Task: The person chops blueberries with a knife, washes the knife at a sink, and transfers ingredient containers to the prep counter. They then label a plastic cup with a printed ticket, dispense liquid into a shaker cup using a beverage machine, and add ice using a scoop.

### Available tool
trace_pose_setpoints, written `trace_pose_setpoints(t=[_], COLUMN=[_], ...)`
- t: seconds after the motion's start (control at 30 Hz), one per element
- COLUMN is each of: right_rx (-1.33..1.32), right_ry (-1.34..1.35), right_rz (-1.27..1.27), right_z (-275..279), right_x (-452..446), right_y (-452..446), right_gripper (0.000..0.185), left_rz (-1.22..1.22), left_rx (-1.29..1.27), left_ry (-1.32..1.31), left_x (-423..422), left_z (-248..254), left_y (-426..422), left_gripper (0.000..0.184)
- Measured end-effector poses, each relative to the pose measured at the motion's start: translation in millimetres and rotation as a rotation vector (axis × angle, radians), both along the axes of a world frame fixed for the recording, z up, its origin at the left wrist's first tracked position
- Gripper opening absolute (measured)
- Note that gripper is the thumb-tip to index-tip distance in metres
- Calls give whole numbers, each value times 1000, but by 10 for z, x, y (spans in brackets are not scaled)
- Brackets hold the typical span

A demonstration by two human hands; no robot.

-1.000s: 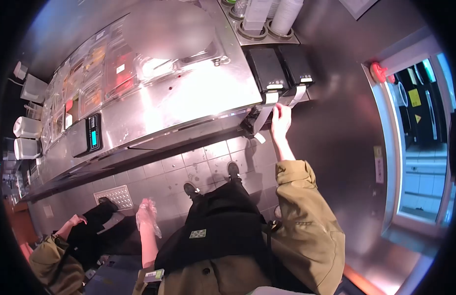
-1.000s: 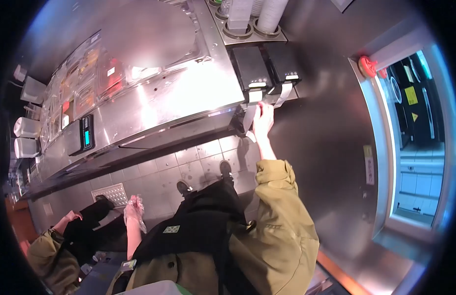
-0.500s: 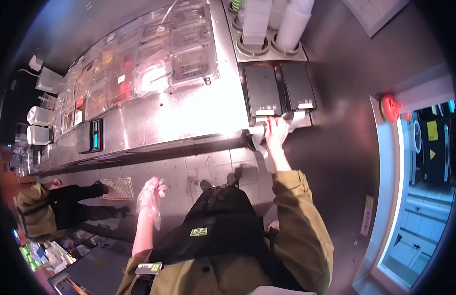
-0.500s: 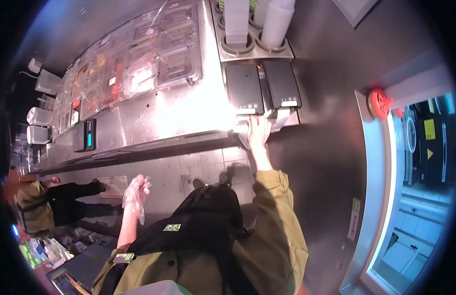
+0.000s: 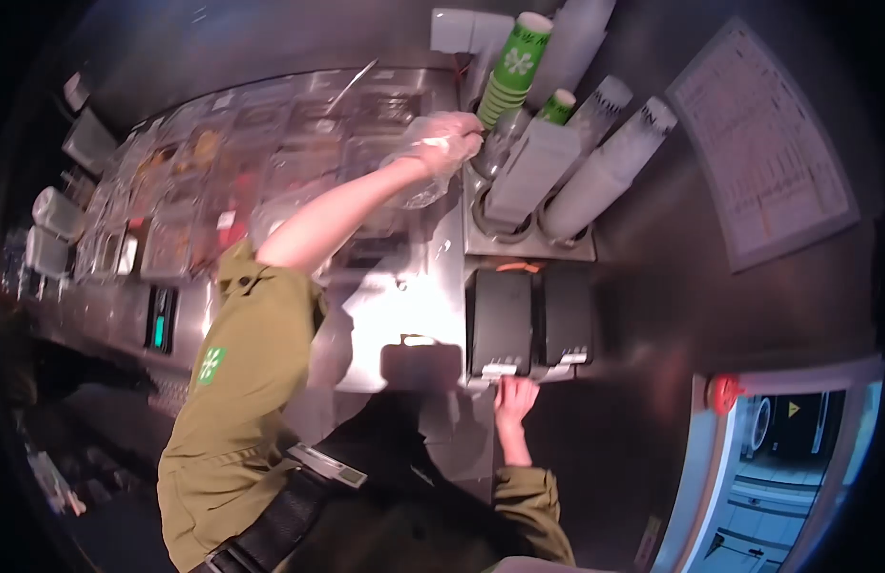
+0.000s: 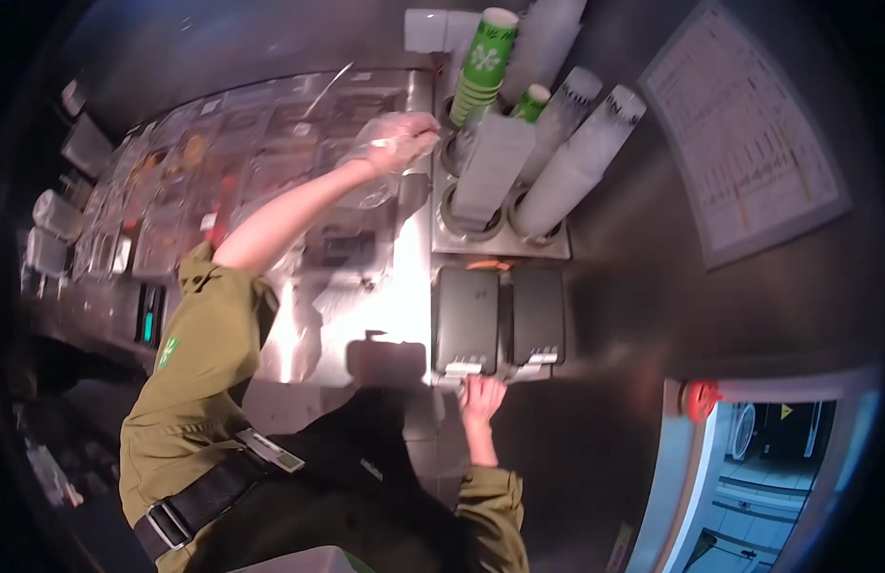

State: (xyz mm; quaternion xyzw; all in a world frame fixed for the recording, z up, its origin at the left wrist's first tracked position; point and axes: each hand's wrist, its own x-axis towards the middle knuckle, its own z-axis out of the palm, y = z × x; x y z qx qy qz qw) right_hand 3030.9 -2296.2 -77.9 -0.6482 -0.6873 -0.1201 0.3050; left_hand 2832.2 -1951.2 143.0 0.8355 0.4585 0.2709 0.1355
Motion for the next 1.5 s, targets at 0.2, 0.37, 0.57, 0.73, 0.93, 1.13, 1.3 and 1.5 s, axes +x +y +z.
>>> trace_pose_setpoints(t=[0.2, 0.37, 0.57, 0.73, 0.93, 1.13, 1.3, 1.5], right_rx=[-76, -57, -175, -161, -191, -238, -98, -52], right_ry=[-9, 27, 66, 91, 111, 179, 231, 374], right_rz=[-94, -101, -106, -107, -35, 67, 27, -99], right_z=[-136, -164, -142, -43, 191, 817, 1312, 1709], right_x=[-26, -3, 3, -16, -52, -93, -57, -27], right_y=[-29, -6, -38, -39, -11, 2, 162, 271], right_gripper=[15, 18, 19, 18, 16, 15, 17, 19], left_rz=[30, -80, -91, -94, -208, -240, -325, -211], left_rx=[262, -55, -66, -16, -202, -80, 36, -71], left_ry=[273, 497, 478, 501, 529, 615, 663, 448], left_x=[1028, 1312, 1249, 1142, 1026, 960, 1117, 1054], left_z=[-380, -276, -162, -30, 47, 55, -118, 20], left_y=[1225, 1441, 1367, 1285, 1670, 1552, 1360, 1461], left_gripper=[44, 46, 42, 55, 63, 70, 59, 56])
